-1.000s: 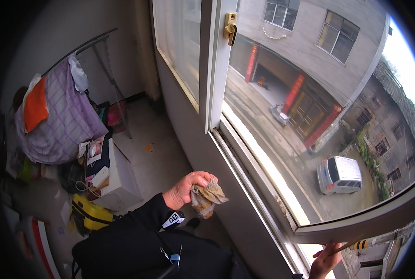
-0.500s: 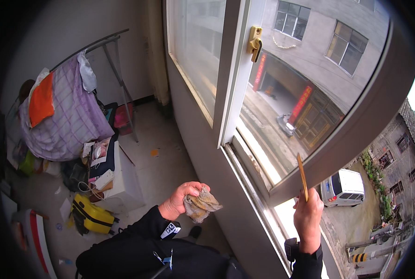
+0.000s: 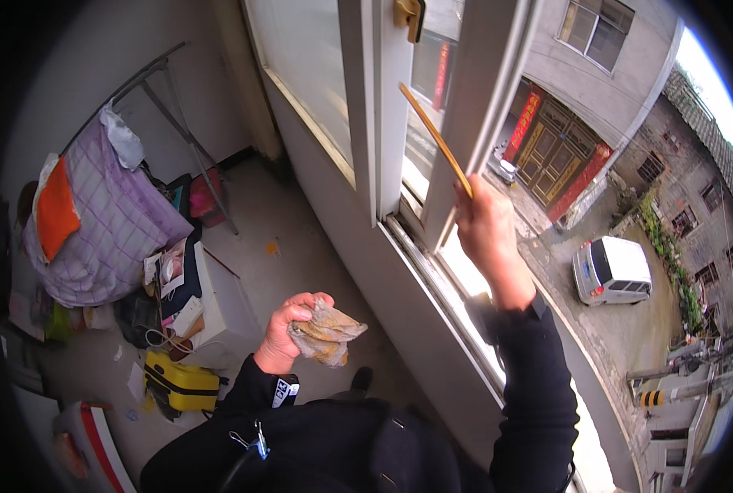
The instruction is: The person retrieves a spray bottle and cloth, then scrubs a window frame using a wooden stick and cloth. They wipe the frame and sash area repeatedly, focusing on the lower track and vertical edges.
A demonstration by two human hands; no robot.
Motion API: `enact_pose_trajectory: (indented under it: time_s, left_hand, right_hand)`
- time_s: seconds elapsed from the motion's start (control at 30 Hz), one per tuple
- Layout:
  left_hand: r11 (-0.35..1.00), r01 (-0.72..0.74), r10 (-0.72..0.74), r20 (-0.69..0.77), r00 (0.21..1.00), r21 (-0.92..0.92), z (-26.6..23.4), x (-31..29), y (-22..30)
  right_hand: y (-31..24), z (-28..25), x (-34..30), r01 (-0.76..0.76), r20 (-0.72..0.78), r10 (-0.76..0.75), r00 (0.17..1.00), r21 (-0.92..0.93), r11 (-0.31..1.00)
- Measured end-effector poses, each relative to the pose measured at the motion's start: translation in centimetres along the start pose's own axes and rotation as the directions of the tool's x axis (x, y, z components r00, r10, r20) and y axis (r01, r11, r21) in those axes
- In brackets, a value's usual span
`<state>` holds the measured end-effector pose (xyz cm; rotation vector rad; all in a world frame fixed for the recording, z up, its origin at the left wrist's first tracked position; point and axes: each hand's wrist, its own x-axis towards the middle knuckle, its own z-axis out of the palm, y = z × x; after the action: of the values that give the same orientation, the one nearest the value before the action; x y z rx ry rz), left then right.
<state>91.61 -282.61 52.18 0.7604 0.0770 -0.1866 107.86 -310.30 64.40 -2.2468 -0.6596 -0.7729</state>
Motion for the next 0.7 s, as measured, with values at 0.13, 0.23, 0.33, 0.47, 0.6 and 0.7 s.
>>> enact_pose_trajectory:
  time_s: [0.13,0.23,0.33,0.47,0.6,0.7]
  left_hand:
    - [0.999,-0.030,0.029,-0.013,0.999,-0.029,-1.1,-0.4,-0.3]
    - [0.999,-0.048,0.048,-0.045,0.998,-0.006,-1.7,-0.6,-0.2]
    - [0.998,-0.058,0.058,-0.026,0.998,0.008,-2.7,-0.8,-0.4]
    - [0.999,-0.039,0.040,-0.050,0.998,0.029,-3.3,-0.6,-0.6]
    - [1.000,-0.013,0.013,-0.005,1.000,0.014,-3.9,-0.2,-1.4]
    - [1.000,0.023,-0.023,0.013,1.000,-0.021,-3.8,0.2,-1.4]
  right_hand:
    - [0.3,1.8,1.4,-0.024,0.007,0.024,1.000,0.027,0.999]
    - [0.5,2.5,2.2,-0.016,-0.007,0.016,1.000,0.047,0.999]
    - [0.7,3.2,2.2,-0.021,-0.010,0.022,1.000,0.055,0.998]
    - [0.8,4.0,2.4,0.060,-0.149,-0.054,0.987,0.041,0.997]
    - [0.3,5.2,1.6,-0.069,-0.037,0.071,0.997,0.061,0.996]
    - [0.3,5.6,1.5,-0.059,-0.057,0.068,0.996,0.159,0.986]
